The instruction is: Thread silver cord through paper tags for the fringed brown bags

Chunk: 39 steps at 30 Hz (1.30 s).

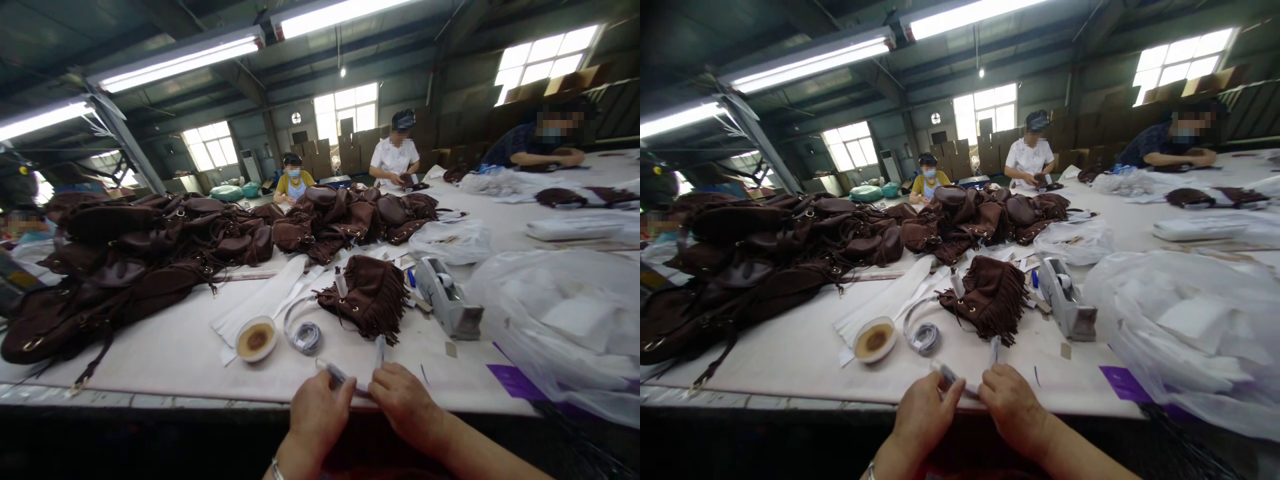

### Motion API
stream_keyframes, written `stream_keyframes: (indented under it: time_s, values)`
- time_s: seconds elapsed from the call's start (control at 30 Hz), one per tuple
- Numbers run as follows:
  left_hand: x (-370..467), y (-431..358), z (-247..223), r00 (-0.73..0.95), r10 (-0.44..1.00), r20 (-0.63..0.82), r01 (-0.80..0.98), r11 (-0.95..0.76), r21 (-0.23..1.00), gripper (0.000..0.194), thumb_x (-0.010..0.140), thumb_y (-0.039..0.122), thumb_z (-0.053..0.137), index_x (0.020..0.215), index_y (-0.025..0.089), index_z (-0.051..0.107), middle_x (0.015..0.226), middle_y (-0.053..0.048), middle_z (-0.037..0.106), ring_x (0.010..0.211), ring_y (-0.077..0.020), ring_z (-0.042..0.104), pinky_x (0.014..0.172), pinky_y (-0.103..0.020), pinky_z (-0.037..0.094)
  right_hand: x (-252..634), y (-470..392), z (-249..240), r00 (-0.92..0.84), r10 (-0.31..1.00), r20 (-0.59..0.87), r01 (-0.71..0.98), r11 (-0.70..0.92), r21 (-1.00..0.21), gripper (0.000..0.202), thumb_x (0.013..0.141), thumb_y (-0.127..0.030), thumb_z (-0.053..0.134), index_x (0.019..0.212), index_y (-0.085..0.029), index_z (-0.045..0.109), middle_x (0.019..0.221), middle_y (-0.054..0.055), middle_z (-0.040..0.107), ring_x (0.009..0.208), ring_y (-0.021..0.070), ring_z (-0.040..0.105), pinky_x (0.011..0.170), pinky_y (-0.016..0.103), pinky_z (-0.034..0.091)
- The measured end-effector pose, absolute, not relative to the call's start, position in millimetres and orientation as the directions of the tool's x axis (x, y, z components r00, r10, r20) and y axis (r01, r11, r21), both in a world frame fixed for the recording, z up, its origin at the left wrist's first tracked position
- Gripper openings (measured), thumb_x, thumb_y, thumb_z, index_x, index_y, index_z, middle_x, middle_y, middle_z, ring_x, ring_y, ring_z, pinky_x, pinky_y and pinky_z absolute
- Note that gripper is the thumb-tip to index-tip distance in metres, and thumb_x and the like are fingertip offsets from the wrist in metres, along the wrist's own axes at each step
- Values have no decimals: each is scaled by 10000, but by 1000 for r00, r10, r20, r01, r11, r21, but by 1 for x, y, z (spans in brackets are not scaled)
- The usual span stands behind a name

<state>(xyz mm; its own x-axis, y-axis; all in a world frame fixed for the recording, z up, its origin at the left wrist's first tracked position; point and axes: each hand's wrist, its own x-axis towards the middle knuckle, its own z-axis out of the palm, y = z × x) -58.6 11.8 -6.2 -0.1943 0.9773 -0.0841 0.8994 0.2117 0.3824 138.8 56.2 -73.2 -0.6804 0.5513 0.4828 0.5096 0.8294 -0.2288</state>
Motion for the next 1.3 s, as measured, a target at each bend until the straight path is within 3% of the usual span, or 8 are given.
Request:
stream_keyframes:
  time_s: [0.17, 0.3, 0.43, 0.53, 0.77, 0.97, 1.1, 1.3]
  values:
    - [-42, 36, -7, -220, 970, -106, 946, 239, 219, 481, 867, 614, 531, 938, 161, 678, 894, -166, 753, 856, -339, 720, 665, -366, 450, 143, 58, -73, -704, 503, 501, 456, 861, -224, 166, 899, -85, 516, 793, -184, 598, 766, 38, 604, 721, 199, 442, 692, 349, 294]
    - [-38, 44, -15, -181, 973, -146, 938, 215, 271, 189, 852, 295, 541, 937, 169, 654, 899, -135, 749, 865, -290, 716, 682, -340, 441, 150, 62, -67, -700, 518, 492, 424, 855, -298, 157, 907, -119, 534, 786, -191, 605, 779, 28, 627, 743, 194, 485, 721, 337, 333]
    - [-37, 42, -19, -98, 989, -112, 942, 128, 309, 152, 856, 202, 516, 923, 168, 648, 922, -114, 731, 895, -255, 691, 732, -323, 440, 153, 76, -48, -619, 606, 500, 405, 791, -458, 141, 948, -158, 526, 915, -188, 660, 992, 55, 675, 909, 184, 563, 839, 305, 400]
    - [-34, 40, -18, -56, 994, -97, 947, 83, 310, 184, 880, 172, 494, 958, 164, 661, 966, -106, 722, 916, -239, 676, 763, -313, 435, 144, 92, -27, -669, 565, 483, 445, 825, -348, 223, 936, -154, 540, 1113, -209, 664, 1178, 84, 648, 983, 209, 560, 846, 328, 416]
    - [-33, 32, -15, -15, 999, -28, 958, 22, 286, 262, 936, 142, 400, 897, 173, 658, 906, -98, 679, 836, -226, 650, 717, -312, 413, 111, 113, -5, -881, 444, 164, 440, 896, -63, 125, 875, -150, 625, 778, -148, 705, 834, 79, 657, 860, 234, 580, 733, 347, 422]
    - [-45, 27, -26, -216, 976, -3, 810, 181, 557, 225, 920, 249, 540, 1100, 130, 605, 958, -111, 669, 892, -241, 641, 776, -310, 442, 95, 109, -3, -693, 716, -81, 714, 666, -216, 202, 871, -205, 590, 930, -137, 771, 949, 140, 731, 871, 265, 672, 739, 334, 470]
    - [-48, 33, -31, -258, 966, 2, 744, 197, 639, 107, 906, 207, 553, 990, 154, 592, 873, -74, 661, 821, -211, 626, 732, -286, 426, 81, 107, 3, -532, 831, -162, 842, 499, -205, 295, 892, -278, 558, 977, -111, 786, 973, 203, 747, 889, 300, 698, 724, 333, 481]
    - [-53, 42, -35, -230, 971, 66, 752, 135, 645, 102, 832, 99, 579, 875, 189, 558, 825, -45, 650, 795, -195, 612, 717, -272, 406, 87, 120, 9, -609, 719, -335, 792, 522, -317, 207, 801, -193, 604, 827, -181, 809, 682, 49, 715, 631, 153, 598, 560, 236, 362]
